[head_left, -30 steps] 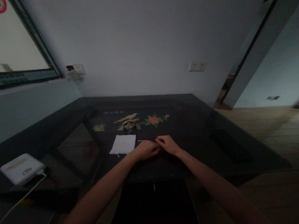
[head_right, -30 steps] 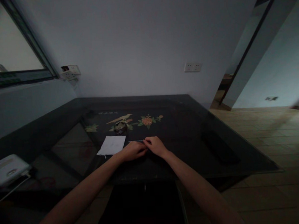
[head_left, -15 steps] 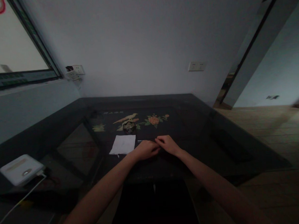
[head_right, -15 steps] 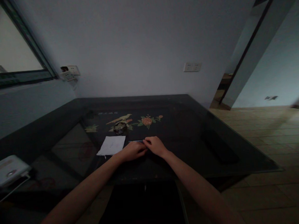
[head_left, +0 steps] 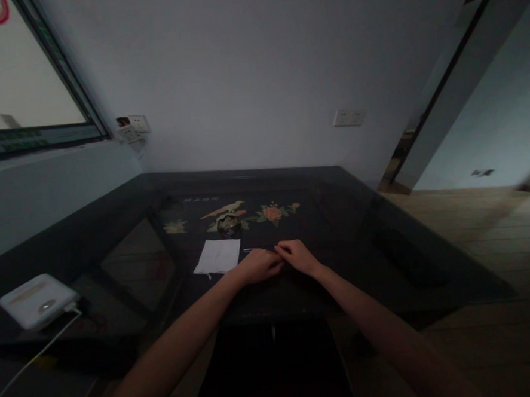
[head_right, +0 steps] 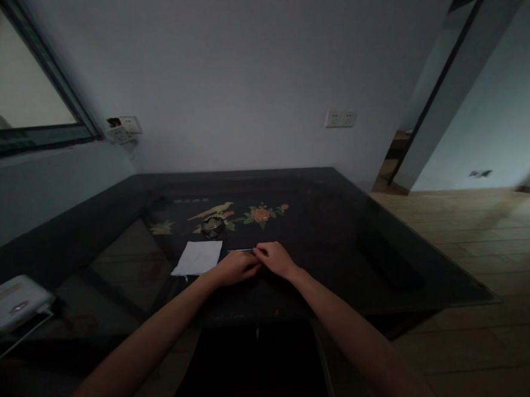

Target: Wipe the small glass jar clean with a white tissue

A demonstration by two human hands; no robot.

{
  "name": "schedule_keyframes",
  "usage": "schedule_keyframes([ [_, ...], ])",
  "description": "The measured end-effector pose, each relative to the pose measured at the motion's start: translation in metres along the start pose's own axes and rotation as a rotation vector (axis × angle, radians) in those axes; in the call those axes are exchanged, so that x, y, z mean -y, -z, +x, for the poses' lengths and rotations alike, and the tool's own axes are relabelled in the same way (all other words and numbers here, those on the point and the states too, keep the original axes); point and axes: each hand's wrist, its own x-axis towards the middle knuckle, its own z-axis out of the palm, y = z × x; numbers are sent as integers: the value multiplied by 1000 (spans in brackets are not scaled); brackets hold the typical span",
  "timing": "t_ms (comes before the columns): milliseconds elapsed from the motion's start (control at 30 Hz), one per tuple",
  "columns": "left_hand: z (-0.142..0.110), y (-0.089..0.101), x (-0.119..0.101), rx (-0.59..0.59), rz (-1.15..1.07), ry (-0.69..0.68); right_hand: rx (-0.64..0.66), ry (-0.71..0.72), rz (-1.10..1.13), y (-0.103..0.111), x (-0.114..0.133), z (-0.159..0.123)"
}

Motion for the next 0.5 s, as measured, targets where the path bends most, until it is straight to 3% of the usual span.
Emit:
schedule_keyframes([
  [500, 0, 1, 0, -3, 2, 2, -6, -7, 8, 0, 0, 0],
])
